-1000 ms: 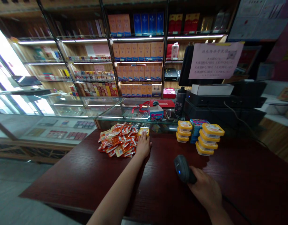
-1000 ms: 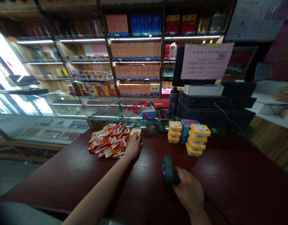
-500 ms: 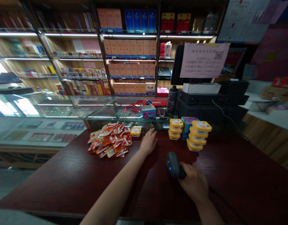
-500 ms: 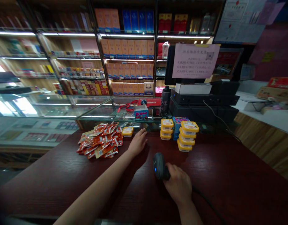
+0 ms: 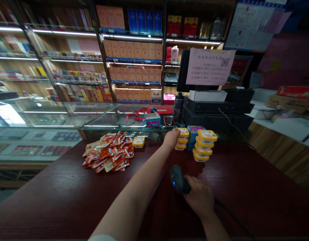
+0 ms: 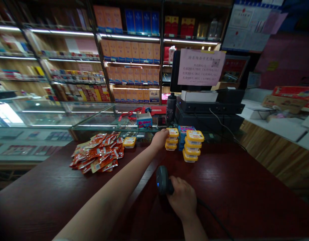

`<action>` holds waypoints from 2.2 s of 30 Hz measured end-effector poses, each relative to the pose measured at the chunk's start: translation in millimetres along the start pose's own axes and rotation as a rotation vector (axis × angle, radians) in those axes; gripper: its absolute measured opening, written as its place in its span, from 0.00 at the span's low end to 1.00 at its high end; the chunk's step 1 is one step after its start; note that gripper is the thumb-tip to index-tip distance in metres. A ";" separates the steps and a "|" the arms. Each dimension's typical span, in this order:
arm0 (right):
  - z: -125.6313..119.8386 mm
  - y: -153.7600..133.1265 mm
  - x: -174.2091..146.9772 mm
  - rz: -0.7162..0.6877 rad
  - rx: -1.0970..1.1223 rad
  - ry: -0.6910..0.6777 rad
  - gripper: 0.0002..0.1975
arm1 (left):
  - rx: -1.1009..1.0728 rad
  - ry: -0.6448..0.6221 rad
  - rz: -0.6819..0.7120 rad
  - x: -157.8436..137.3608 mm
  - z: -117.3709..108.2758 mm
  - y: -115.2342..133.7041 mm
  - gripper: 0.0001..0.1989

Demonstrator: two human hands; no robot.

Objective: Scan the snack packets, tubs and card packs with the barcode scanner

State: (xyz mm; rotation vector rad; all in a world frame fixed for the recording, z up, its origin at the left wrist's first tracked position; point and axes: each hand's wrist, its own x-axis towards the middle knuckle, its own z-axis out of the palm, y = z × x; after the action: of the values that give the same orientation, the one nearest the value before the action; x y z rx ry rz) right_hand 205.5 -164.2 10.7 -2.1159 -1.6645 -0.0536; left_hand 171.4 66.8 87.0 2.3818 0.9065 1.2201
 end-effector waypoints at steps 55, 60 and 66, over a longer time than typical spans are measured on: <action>-18.2 -40.1 -0.7 -0.023 0.223 -0.023 0.14 | 0.090 0.155 -0.264 -155.4 -88.6 -89.9 0.04; 0.0 -26.8 3.4 -0.074 -0.012 0.092 0.13 | 0.042 0.162 -0.224 -156.0 -89.6 -89.5 0.07; 20.5 -10.8 -1.4 -0.240 -0.028 0.210 0.13 | 0.074 0.138 -0.159 -155.8 -94.3 -88.7 0.11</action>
State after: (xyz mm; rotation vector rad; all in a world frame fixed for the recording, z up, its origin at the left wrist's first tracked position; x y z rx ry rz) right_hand 190.1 -156.1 -4.8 -1.8469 -1.7869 -0.3626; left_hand -7.7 29.4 0.1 2.2527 1.1783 1.3214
